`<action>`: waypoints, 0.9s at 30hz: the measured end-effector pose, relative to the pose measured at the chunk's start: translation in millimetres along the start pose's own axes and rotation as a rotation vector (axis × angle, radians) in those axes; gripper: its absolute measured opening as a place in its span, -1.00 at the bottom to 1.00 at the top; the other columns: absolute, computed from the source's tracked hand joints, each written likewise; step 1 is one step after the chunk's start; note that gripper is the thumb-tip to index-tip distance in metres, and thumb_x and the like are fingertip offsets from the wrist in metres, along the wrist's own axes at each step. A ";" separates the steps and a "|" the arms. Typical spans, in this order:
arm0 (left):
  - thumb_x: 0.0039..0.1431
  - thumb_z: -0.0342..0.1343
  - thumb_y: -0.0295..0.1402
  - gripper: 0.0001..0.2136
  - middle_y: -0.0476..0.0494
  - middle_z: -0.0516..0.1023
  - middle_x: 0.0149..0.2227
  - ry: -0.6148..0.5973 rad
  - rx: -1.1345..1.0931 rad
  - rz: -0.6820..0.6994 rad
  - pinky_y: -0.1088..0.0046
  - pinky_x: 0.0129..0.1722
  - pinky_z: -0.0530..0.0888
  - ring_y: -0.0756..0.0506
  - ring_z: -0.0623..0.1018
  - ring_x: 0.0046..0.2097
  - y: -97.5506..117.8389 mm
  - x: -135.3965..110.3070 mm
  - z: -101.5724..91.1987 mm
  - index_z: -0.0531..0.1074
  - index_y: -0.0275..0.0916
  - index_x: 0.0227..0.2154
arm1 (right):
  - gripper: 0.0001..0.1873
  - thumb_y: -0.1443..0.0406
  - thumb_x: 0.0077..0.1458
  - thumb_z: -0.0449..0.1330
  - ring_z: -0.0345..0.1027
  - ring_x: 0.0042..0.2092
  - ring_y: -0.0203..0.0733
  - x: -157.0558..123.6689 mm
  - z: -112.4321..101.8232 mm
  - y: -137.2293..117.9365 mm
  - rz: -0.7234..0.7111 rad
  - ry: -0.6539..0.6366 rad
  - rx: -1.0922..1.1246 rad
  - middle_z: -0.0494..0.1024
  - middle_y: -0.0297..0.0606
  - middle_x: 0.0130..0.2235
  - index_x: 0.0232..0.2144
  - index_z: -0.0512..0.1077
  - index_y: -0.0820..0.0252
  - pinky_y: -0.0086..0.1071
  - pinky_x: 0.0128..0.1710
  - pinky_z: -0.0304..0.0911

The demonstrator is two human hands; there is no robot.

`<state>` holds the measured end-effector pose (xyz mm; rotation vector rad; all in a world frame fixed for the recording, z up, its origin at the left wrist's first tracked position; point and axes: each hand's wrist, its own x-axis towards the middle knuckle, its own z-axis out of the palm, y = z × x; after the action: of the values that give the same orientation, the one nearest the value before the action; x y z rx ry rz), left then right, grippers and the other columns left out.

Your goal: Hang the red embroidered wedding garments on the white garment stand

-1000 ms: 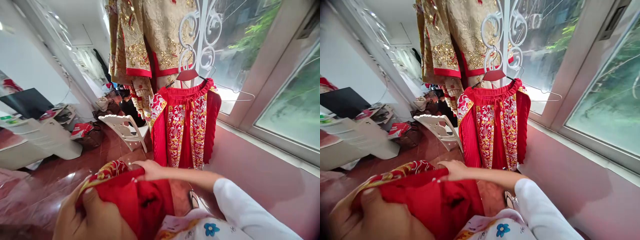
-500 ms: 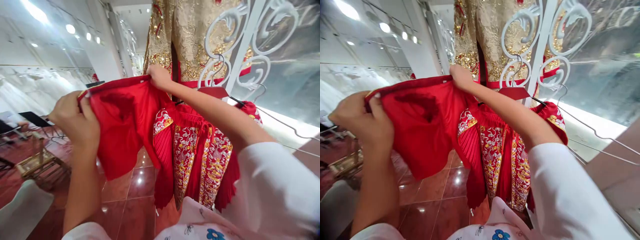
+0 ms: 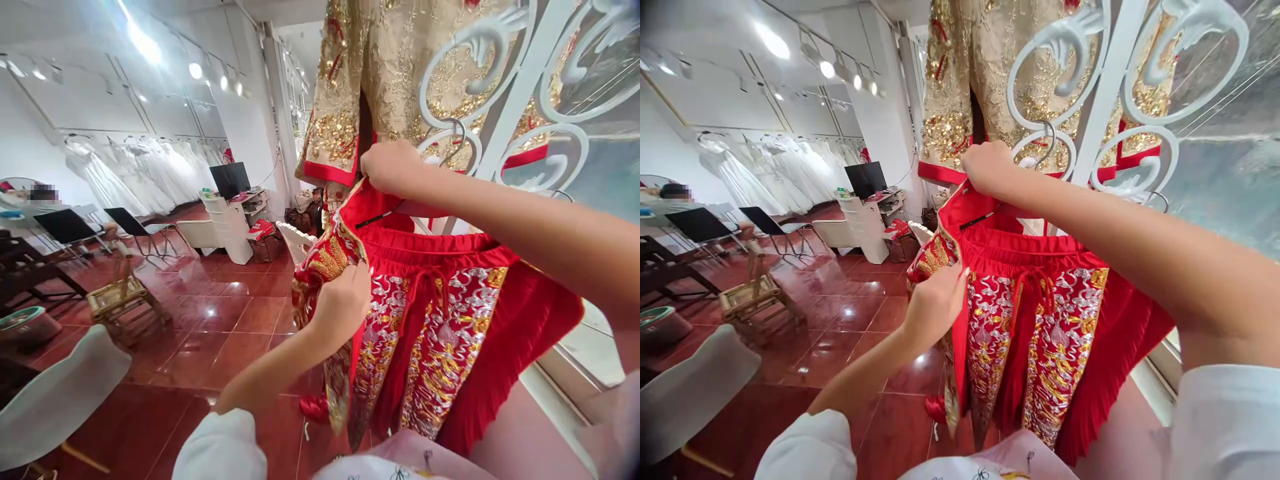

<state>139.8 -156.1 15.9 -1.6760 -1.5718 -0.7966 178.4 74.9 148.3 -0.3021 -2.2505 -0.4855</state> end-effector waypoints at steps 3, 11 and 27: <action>0.24 -0.10 -0.40 -0.76 -0.05 0.37 -0.59 0.317 -0.067 -0.195 0.49 -0.47 0.28 0.02 0.38 -0.50 6.8 7.8 -10.8 0.37 -0.27 -0.50 | -0.49 0.27 0.22 -0.21 0.33 -0.01 -0.02 -3.4 -11.4 -10.6 0.024 -0.037 -0.098 0.52 -0.09 -0.21 -0.46 0.47 0.39 -0.14 -0.06 0.17; 0.26 -0.15 -0.26 -0.67 -0.10 0.45 -0.53 -0.084 -0.440 -0.265 0.44 -0.44 0.34 0.00 0.41 -0.50 8.0 31.8 20.8 0.43 -0.27 -0.48 | -0.53 0.16 0.18 -0.09 0.36 -0.06 -0.08 -8.7 -27.3 -9.1 -0.105 -0.311 -0.123 0.53 -0.28 -0.33 -0.49 0.50 0.31 -0.14 -0.08 0.15; -0.09 0.17 -0.30 -0.76 -0.08 0.54 -0.36 -0.520 -1.054 -0.260 0.30 -0.20 0.43 -0.11 0.50 -0.28 -68.7 126.4 46.9 0.49 -0.30 -0.32 | -0.58 0.31 0.13 -0.06 0.16 0.11 -0.12 -96.8 -80.8 -15.4 -0.050 -0.021 -0.234 0.39 -0.22 0.02 0.05 0.25 0.17 -0.03 0.13 -0.04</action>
<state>80.0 -43.9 97.9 -2.5933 -1.8793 -1.6097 289.6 20.1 120.8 -0.3721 -2.2273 -0.7774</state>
